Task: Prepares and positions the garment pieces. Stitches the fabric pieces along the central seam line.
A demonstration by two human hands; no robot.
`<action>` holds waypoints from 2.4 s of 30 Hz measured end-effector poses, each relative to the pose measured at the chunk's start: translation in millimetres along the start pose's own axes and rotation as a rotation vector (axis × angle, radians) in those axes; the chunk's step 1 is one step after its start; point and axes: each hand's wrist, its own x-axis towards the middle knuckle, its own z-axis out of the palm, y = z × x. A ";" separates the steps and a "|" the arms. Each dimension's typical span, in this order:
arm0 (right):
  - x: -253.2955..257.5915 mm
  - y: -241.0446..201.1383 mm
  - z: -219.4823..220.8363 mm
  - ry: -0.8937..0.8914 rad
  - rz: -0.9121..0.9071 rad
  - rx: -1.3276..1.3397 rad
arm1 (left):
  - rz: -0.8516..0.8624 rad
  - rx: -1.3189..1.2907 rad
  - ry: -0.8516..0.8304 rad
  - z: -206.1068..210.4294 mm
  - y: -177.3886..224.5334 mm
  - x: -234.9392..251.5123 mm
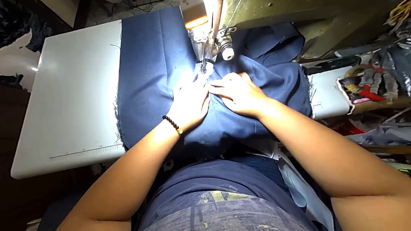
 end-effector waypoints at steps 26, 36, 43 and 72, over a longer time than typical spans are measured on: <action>27.4 30.9 -3.3 -0.090 0.031 -0.026 | -0.118 -0.048 -0.151 -4.8 -15.4 30.6; 27.6 20.7 -10.7 -0.146 0.114 -0.085 | -0.089 -0.029 -0.174 -10.2 -19.0 30.7; -37.7 -59.1 -18.8 0.371 0.687 0.871 | -0.157 -0.074 -0.124 -2.6 33.4 -17.2; -92.3 -103.0 22.7 0.284 -0.037 0.190 | -0.176 -0.139 -0.028 3.8 10.1 -5.5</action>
